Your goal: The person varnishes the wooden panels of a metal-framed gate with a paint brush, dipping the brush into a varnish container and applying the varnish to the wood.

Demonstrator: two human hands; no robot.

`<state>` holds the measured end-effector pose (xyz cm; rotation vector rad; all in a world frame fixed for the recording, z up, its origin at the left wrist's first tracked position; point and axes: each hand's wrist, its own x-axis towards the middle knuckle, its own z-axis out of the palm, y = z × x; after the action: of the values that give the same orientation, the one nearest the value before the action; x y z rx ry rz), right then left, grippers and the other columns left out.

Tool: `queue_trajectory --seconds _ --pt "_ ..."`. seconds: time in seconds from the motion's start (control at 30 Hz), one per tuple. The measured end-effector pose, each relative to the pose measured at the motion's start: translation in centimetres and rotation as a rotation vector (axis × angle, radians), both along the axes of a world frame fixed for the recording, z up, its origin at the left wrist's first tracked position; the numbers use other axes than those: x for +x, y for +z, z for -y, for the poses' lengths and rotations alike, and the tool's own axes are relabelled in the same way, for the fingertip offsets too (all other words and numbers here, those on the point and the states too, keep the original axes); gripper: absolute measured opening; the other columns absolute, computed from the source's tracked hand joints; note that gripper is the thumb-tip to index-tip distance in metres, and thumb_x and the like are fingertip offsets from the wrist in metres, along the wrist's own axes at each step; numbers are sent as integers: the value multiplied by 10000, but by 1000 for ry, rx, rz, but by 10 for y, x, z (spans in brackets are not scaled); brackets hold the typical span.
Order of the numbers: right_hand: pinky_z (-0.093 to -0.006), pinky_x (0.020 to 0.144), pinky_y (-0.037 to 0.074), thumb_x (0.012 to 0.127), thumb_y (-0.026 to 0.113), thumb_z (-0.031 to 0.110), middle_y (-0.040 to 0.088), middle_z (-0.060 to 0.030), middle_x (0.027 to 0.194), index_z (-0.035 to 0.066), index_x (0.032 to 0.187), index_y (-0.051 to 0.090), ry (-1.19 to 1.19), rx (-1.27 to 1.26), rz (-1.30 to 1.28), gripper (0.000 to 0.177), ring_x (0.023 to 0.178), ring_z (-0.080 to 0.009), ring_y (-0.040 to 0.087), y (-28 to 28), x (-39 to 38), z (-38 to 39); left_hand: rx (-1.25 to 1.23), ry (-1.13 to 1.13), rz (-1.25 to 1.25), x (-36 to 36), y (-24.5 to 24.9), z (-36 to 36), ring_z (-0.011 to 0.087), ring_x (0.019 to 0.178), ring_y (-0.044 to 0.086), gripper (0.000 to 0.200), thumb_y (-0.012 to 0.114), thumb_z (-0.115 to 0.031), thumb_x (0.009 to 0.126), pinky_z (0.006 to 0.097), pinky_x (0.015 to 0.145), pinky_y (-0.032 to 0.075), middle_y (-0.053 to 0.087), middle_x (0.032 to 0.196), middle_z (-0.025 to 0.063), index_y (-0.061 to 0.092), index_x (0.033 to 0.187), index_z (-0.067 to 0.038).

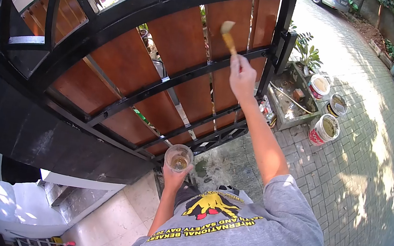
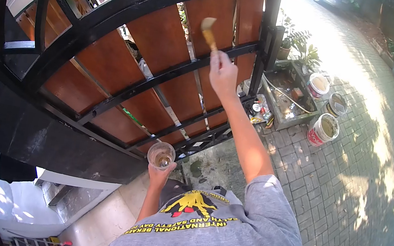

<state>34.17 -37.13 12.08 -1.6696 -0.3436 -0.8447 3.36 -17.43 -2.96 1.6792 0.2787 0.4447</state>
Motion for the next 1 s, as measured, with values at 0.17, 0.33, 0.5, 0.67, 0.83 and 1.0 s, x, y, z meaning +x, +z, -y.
queue_trajectory --seconds 0.17,0.33,0.5,0.67,0.83,1.0 --pt "-405 601 484 1062 581 263 633 -207 682 -15 1030 715 -178 177 -43 309 595 -312 617 20 17 11 41 -6 -21 -1 -2 2 210 1126 659 732 953 -114 678 359 1013 513 686 1231 97 590 1306 -13" --pt "-405 605 489 1058 592 286 634 -194 699 -1 1080 714 -4 24 -31 313 599 -293 617 21 -1 -14 5 -25 -3 3 -4 4 215 1120 661 719 947 -105 677 359 1012 511 687 1222 96 595 1297 -17" --pt "-433 574 500 1029 629 300 646 -212 669 34 1083 730 -115 144 19 290 627 -379 685 24 21 -2 4 -26 15 4 -2 8 216 1123 658 710 944 -96 672 362 1007 513 683 1223 99 597 1287 -21" --pt "-426 534 478 1024 633 281 638 -181 644 35 1031 739 -125 -59 44 268 574 -365 657 24 13 -1 -3 -36 9 6 0 13 218 1126 656 714 944 -94 670 363 1011 510 680 1224 99 594 1287 -20" --pt "-420 527 463 1020 642 283 616 -177 632 40 1003 736 -85 19 48 261 547 -352 631 33 12 7 -5 -25 16 3 -2 17 218 1121 655 705 945 -98 672 363 1012 509 679 1218 97 593 1279 -25" --pt "-391 555 482 1020 636 267 625 -195 649 15 985 744 -158 0 2 276 556 -321 633 54 25 37 -6 -33 8 4 -3 19 216 1135 646 707 949 -97 666 361 1018 504 669 1228 97 591 1271 -26"
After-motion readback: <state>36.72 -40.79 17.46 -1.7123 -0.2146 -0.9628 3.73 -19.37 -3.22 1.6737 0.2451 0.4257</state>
